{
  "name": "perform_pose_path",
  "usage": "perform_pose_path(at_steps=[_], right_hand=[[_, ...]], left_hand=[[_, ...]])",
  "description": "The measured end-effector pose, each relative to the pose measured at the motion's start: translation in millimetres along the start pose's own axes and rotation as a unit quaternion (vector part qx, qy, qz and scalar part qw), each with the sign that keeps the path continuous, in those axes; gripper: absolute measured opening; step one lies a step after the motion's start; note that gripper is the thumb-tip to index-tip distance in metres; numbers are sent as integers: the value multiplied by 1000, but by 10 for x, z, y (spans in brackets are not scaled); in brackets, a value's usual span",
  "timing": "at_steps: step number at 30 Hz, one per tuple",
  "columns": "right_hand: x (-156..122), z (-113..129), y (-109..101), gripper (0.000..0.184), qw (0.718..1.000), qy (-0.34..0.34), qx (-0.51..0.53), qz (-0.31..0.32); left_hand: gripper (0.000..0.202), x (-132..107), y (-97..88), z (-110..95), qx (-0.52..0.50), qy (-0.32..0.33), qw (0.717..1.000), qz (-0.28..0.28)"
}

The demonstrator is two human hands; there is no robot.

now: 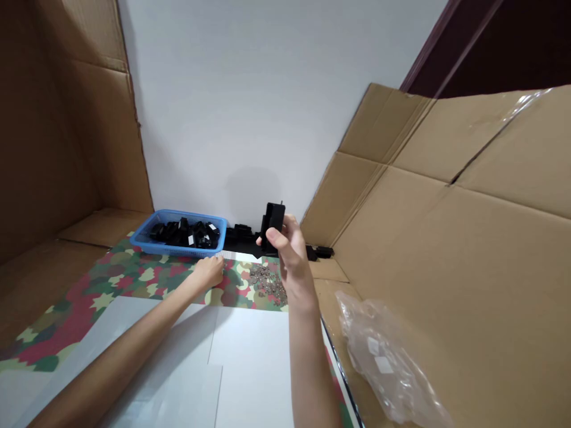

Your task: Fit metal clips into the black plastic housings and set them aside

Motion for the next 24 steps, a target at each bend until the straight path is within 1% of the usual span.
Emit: perform_pose_path(at_steps=[2,6,9,12,15,18,22,23,24], right_hand=[[6,-8,31,28,1000,2,5,15],[3,-3,73,28,999,3,-19,36],[-5,9,83,27,998,-6,-28,49],[-5,0,78,28,998,-7,-22,60],[1,-21,65,26,998,-3,-8,64],[10,-41,64,22,998,1,-1,69],[31,-68,62,23,998,-6,21,53],[32,-72,66,23,998,-13,19,51],[31,-77,74,22,998,-19,15,51]], left_hand=[[33,31,131,99,17,-28,999,5],[34,83,220,215,19,-40,999,6],[32,100,215,219,-5,-32,999,8],[30,95,111,167,-48,-12,999,8],[21,63,-136,30,-117,38,992,8],[13,-55,-502,-181,-210,107,972,-2],[18,-386,-1011,-440,-319,191,926,-67],[17,-485,-1116,-490,-355,214,906,-88],[16,-584,-1209,-532,-400,239,878,-109]])
Point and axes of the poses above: each hand's wrist, its own x-axis towards the middle knuckle, its own y-axis out of the palm, z = x × y, the point moved 5 cm from there along x, towards the middle knuckle, and after that the axes turned 4 degrees about y, right-handed, at the moved point
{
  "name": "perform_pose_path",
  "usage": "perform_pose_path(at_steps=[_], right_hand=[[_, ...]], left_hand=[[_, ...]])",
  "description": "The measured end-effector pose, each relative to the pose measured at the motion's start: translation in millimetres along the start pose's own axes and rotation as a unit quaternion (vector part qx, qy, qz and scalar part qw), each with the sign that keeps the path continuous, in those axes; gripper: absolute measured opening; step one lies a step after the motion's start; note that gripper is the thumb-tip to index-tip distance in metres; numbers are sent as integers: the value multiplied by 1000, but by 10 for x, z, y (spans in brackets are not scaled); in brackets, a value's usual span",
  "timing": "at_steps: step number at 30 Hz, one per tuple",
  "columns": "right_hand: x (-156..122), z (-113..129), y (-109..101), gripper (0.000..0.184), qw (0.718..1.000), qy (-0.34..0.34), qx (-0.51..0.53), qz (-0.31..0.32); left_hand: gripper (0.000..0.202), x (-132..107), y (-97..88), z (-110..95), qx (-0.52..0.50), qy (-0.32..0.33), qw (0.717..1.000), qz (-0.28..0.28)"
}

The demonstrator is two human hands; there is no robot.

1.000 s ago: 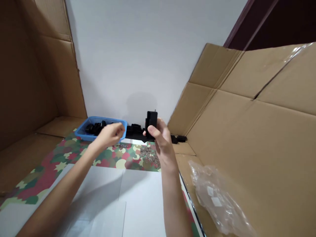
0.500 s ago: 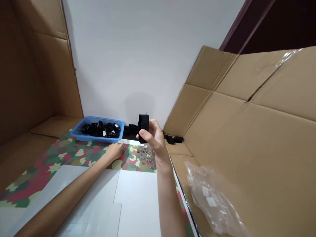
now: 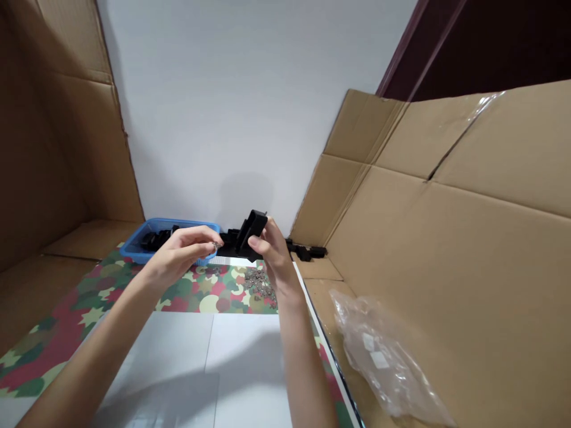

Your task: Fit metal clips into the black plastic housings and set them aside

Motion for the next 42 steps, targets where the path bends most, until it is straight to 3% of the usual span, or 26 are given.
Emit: perform_pose_path(at_steps=[4,8,13,24,29,32,37,40,42], right_hand=[[-15,-47,78,22,999,36,20,27],[-37,-61,173,29,989,100,93,50],[-62,-5,227,24,979,97,159,77],[-90,73,272,16,970,63,225,62],[-106,103,293,15,970,39,239,29],[-109,147,250,19,970,4,242,-17],[-146,196,164,22,971,-79,215,-65],[-181,201,177,21,969,-137,199,-53],[-203,211,217,25,967,-176,183,-22]], left_hand=[[9,-154,-44,-355,-63,76,994,-50],[6,-266,-21,-601,60,182,979,-72],[14,-342,50,-747,140,257,955,-49],[14,-365,184,-773,167,279,946,4],[10,-401,222,-824,198,273,941,-25],[8,-450,263,-859,217,306,925,-61],[19,-474,256,-790,93,300,947,-65],[27,-462,205,-744,20,282,955,-90],[32,-450,202,-748,48,282,951,-114]])
Point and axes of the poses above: each hand's wrist, its own x-axis towards the middle knuckle, its own y-axis out of the palm, z = x × y, the point moved 5 cm from there along x, towards the middle knuckle, and after that the axes turned 4 degrees about y, right-handed, at the moved point
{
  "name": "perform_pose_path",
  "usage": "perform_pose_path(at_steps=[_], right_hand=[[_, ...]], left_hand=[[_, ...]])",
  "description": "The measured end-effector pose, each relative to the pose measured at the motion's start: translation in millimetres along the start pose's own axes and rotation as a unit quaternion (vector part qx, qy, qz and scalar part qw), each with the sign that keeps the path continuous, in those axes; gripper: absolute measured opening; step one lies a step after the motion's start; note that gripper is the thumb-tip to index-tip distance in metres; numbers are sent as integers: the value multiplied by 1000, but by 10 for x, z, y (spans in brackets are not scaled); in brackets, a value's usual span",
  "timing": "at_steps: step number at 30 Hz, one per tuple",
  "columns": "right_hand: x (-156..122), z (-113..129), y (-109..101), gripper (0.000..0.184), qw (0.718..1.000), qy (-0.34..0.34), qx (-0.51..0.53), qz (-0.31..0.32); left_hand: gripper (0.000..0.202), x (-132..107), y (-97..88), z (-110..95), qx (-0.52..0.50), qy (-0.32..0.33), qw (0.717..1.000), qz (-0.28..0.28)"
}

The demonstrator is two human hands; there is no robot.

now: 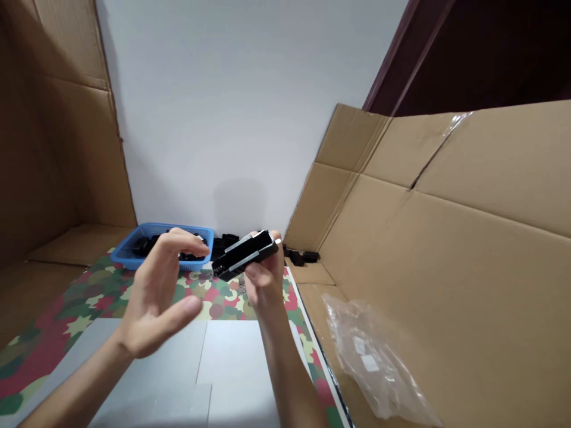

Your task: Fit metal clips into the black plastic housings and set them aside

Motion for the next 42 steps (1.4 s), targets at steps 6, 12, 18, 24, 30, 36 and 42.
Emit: perform_pose_path(at_steps=[6,12,18,24,30,36,42], right_hand=[[44,70,-102,42,983,3,-157,97],[24,322,-201,20,955,72,-264,116],[-97,104,115,9,899,277,-249,231],[-62,-53,83,17,896,328,-178,240],[-73,-64,89,13,919,288,-162,215],[-9,107,61,6,940,113,-289,144],[-91,263,87,16,897,-115,-405,137]], left_hand=[[19,75,-65,-9,65,15,998,-16],[24,93,-122,-35,176,51,974,136],[27,51,-44,-47,180,56,965,182],[21,27,0,-37,205,51,956,203],[25,56,37,-25,193,46,962,190],[19,117,-69,35,100,-11,987,127],[8,132,-85,48,73,-53,988,126]])
Point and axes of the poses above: each hand's wrist, its own x-axis towards the middle knuckle, its own y-axis out of the palm, z = x × y, the point moved 5 cm from there along x, towards the middle knuckle, and after that the axes turned 4 degrees about y, right-handed, at the moved point
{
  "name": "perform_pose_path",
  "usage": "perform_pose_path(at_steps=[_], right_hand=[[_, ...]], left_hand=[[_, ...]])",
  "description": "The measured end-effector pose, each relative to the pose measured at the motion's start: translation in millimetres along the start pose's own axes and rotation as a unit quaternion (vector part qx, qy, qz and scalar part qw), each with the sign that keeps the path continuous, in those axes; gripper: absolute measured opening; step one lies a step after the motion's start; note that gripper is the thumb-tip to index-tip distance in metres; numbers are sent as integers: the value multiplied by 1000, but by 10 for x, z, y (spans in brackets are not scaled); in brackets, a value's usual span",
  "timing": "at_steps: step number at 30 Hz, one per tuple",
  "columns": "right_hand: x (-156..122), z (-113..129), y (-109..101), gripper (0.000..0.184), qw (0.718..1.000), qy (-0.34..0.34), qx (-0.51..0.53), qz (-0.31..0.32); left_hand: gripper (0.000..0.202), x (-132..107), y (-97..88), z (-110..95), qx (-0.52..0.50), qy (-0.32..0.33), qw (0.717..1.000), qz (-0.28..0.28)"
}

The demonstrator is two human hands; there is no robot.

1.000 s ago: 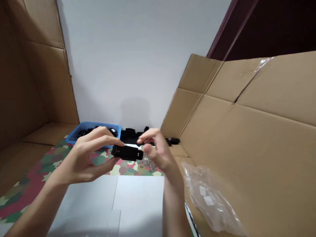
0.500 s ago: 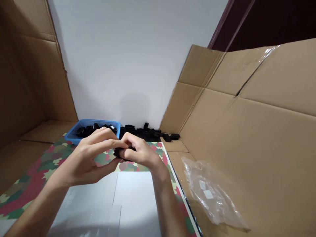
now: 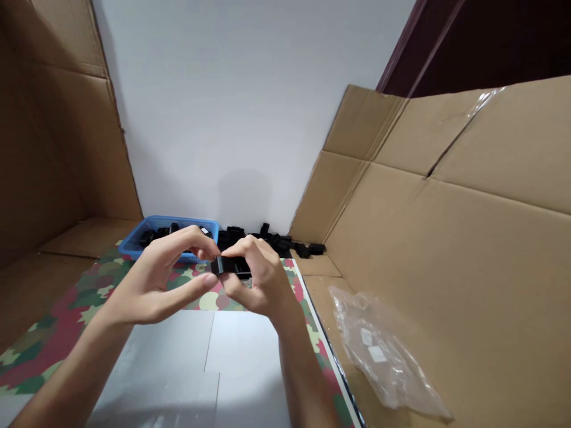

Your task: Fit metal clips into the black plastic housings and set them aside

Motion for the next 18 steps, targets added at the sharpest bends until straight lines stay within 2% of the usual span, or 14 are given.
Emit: perform_pose_path(at_steps=[5,12,18], right_hand=[[1,61,1,20,999,-21,-30,-16],[13,120,-25,16,994,-37,-94,-32],[15,107,-36,15,992,-34,-117,-38]], left_hand=[[7,-16,-6,-55,20,30,999,-36],[9,-53,9,-93,71,57,993,-81],[16,-68,34,-116,39,62,992,-106]])
Point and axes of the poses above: each hand's wrist, its own x-axis towards the middle knuckle, its own y-axis out of the palm, z = x × y, the point moved 5 cm from there along x, towards the middle knuckle, and after that the axes turned 4 degrees about y, right-handed, at the moved point
